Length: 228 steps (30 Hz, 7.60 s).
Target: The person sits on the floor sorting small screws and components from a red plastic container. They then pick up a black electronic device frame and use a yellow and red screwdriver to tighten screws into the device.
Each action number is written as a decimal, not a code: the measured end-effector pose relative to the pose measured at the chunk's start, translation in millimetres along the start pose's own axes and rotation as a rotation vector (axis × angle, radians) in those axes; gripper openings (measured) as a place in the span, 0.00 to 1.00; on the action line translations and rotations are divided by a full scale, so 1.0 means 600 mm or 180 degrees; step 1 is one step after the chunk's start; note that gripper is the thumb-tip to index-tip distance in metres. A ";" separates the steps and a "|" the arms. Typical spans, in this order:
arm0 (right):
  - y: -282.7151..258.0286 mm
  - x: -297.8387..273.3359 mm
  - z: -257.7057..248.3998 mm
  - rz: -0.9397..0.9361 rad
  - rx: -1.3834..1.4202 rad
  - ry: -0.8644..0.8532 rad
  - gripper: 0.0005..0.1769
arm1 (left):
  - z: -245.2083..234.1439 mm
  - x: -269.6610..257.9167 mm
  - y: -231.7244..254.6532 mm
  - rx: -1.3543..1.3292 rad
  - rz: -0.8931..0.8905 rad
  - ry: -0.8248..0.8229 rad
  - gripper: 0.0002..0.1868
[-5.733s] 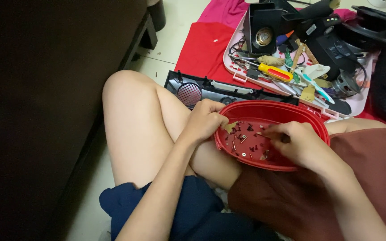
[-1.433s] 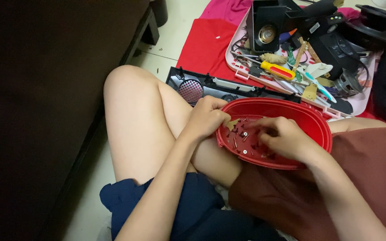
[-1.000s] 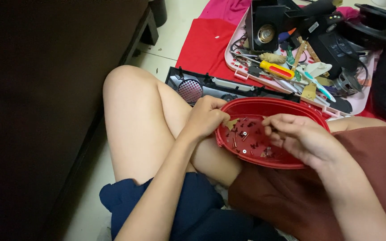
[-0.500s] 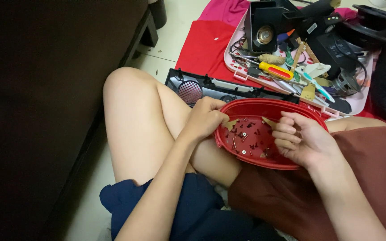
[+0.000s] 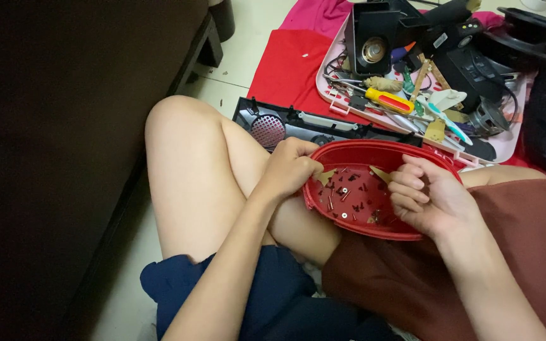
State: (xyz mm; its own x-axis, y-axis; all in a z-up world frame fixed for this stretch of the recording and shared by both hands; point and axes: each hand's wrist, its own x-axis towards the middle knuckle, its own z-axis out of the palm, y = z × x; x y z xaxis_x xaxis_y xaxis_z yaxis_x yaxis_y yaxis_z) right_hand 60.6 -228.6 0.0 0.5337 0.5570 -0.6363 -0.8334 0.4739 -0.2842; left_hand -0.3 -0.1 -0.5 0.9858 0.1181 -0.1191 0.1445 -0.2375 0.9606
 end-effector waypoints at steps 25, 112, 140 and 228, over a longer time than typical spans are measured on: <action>-0.002 -0.012 0.008 -0.0383 0.0284 0.0027 0.13 | 0.001 0.002 -0.002 0.0040 -0.0023 -0.0023 0.08; -0.038 0.009 -0.162 -0.1808 0.0210 -0.0517 0.13 | 0.109 0.162 0.013 -0.1193 -0.0500 0.1413 0.12; -0.010 0.016 -0.135 -0.2093 -0.0471 0.0120 0.13 | 0.320 0.338 -0.009 -0.2016 -0.1010 0.0512 0.19; 0.130 -0.024 -0.011 -0.4133 -0.5610 -0.0759 0.23 | 0.190 -0.018 -0.129 -0.4732 -0.1944 -0.0459 0.31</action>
State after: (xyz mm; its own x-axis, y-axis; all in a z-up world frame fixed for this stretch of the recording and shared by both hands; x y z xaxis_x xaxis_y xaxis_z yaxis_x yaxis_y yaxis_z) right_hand -12.8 -204.2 -17.7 0.6306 0.6498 0.4243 0.7259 -0.3004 -0.6187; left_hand -12.6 -92.9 -102.1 0.8266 -0.2677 -0.4950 0.3770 0.9165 0.1340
